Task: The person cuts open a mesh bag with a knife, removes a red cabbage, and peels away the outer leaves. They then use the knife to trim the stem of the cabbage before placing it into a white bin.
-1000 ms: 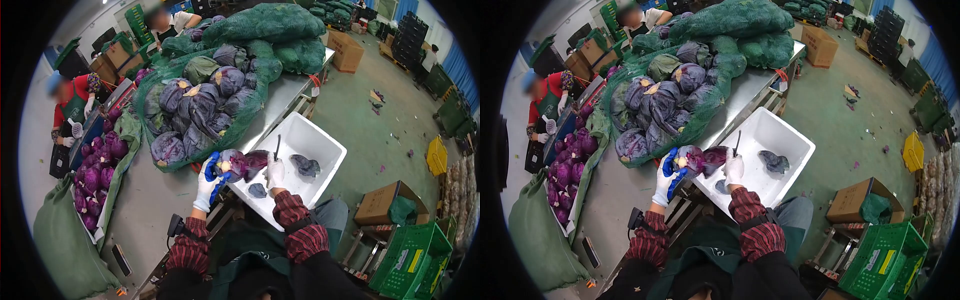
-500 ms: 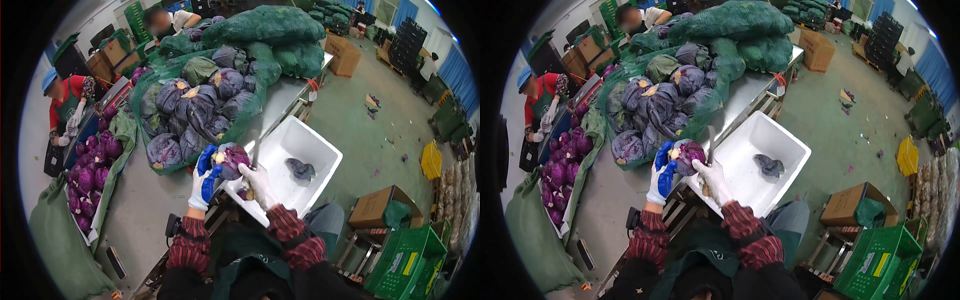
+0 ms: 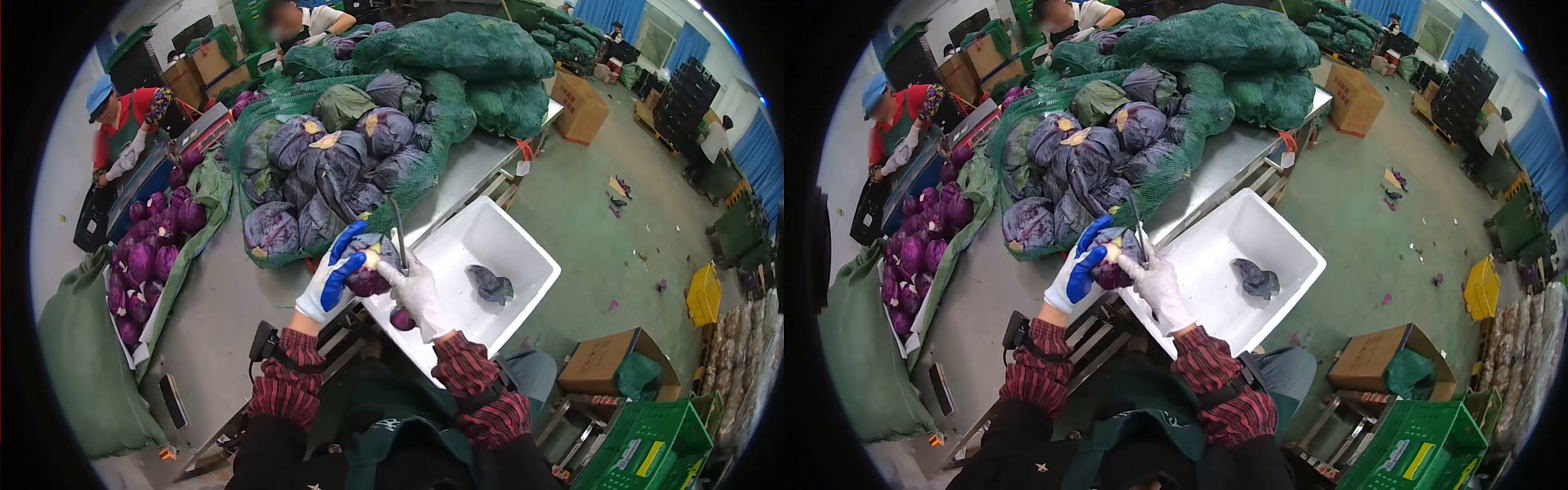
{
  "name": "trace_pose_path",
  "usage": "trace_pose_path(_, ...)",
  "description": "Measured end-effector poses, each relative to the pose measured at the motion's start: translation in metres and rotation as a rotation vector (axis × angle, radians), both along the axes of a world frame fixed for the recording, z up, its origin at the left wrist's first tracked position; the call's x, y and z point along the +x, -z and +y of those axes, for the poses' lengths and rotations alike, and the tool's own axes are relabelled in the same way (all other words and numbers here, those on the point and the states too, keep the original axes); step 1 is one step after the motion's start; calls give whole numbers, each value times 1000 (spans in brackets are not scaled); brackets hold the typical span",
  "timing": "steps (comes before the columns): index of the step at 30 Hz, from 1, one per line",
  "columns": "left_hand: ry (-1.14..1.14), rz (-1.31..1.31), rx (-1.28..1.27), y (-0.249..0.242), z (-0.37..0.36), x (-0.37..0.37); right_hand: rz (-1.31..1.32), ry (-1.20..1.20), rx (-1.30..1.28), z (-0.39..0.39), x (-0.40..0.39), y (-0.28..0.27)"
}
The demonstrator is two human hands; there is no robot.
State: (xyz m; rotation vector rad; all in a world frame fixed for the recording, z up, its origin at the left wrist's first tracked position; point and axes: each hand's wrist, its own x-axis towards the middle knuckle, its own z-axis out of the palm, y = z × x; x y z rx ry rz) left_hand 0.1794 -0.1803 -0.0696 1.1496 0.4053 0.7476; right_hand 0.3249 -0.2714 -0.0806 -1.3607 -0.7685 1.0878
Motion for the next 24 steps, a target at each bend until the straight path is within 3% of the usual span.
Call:
trace_pose_path(1,1,4,3,18,10,0,4,1,3,7,0,14)
trace_pose_path(2,-68,119,141,51,27,-1,142,5,35,13,-1,29)
trace_pose_path(3,-136,237,278,52,30,1,283,9,66,17,-3,38)
trace_pose_path(4,-247,321,395,61,18,3,197,46,70,18,-4,49)
trace_pose_path(5,-300,429,474,38,-1,7,203,47,70,19,-2,50)
trace_pose_path(7,-446,662,879,52,-1,7,-28,-1,-32,12,5,49)
trace_pose_path(9,-444,679,801,50,-2,9,-164,-24,-51,10,10,46)
trace_pose_path(12,-304,602,801,49,16,10,-710,12,-5,16,13,53)
trace_pose_path(15,-267,725,861,42,23,12,-830,30,-13,21,19,53)
trace_pose_path(19,-246,658,916,42,21,13,-870,217,23,29,22,66)
trace_pose_path(21,-229,619,986,39,8,8,-365,213,-315,30,51,82)
trace_pose_path(24,-306,552,1014,54,9,0,-321,295,-404,15,66,91)
